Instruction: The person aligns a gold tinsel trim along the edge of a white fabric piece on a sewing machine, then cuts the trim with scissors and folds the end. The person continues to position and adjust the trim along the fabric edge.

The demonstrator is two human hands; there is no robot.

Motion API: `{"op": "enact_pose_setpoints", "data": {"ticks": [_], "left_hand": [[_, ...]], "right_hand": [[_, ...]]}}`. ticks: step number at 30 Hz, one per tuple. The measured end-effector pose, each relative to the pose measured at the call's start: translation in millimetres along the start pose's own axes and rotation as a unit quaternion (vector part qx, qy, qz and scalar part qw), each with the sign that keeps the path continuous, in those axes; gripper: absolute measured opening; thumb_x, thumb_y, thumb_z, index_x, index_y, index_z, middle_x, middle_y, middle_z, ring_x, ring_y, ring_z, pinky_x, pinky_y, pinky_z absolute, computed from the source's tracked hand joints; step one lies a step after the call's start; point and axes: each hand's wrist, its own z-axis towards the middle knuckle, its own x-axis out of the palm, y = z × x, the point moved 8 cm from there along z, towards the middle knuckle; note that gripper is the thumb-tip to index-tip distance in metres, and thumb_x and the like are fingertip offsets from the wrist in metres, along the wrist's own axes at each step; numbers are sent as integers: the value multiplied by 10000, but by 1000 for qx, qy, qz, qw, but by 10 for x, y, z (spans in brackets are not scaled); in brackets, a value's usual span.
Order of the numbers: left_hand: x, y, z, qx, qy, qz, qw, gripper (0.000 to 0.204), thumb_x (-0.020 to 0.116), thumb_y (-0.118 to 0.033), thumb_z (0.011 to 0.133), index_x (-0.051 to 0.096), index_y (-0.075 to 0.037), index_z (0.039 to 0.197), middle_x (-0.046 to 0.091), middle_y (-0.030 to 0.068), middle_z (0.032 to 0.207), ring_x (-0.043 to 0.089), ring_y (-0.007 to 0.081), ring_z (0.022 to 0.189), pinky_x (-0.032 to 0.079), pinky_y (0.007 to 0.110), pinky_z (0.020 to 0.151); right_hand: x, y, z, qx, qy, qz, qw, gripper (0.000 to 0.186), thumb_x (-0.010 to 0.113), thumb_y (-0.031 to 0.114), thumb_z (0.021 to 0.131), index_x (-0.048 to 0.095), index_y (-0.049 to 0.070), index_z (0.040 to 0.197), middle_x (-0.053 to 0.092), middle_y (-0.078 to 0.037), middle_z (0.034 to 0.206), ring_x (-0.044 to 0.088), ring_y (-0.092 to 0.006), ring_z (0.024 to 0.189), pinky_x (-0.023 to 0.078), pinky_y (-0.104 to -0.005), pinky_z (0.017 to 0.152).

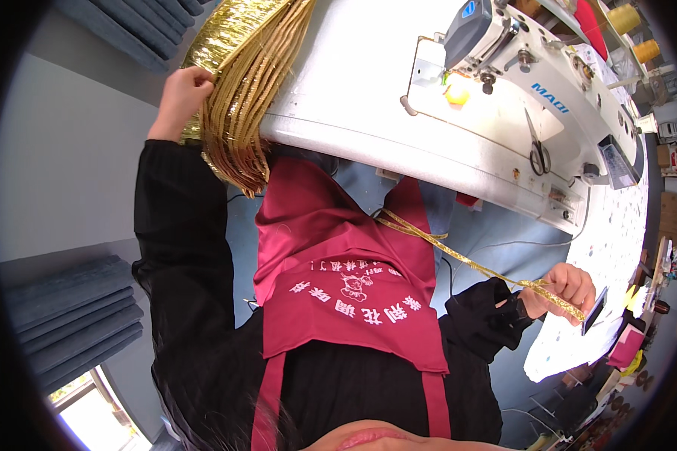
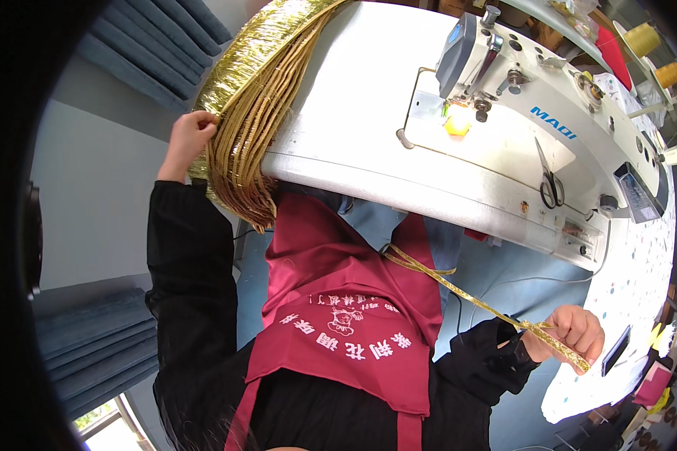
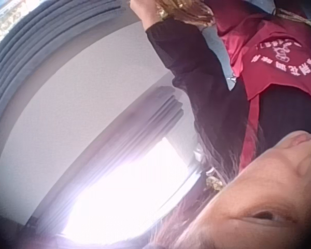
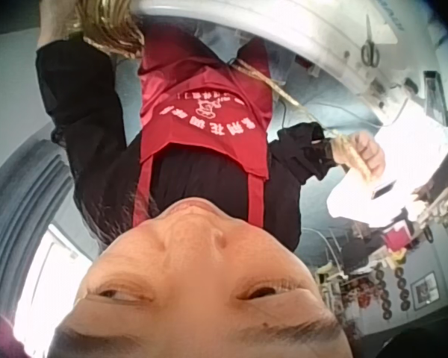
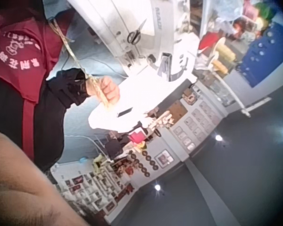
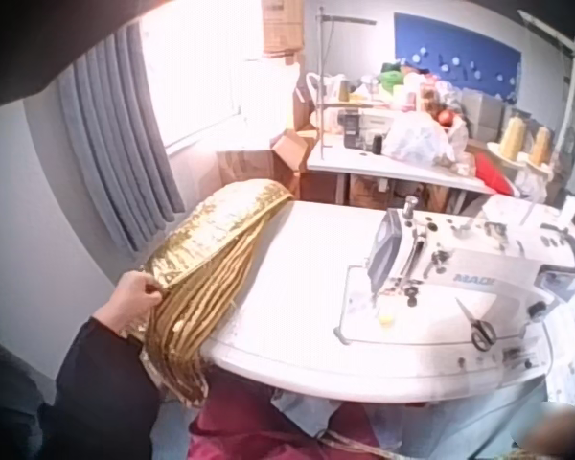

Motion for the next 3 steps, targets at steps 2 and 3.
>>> {"op": "enact_pose_setpoints", "data": {"ticks": [2, 3], "left_hand": [[-202, 135, 104, -18, 8, -80, 997, 228, 709, -130, 840, 764, -21, 1034, 737, 55, 829, 627, 101, 702, 478, 273, 639], [-364, 124, 130, 38, 1, -170, 985, 221, 701, -151, 874, 772, -38, 1051, 740, 62, 829, 634, 127, 693, 479, 268, 635]], "right_hand": [[-13, 27, -22, -3, 6, -6, 1000, 262, 930, 67, 606, 698, 133, 705, 483, 92, 554, 310, -1, 426, 140, -203, 424], [-25, 50, -44, -10, 3, -10, 1000, 265, 937, 78, 601, 703, 131, 716, 484, 90, 551, 312, -3, 425, 143, -204, 423]]}}
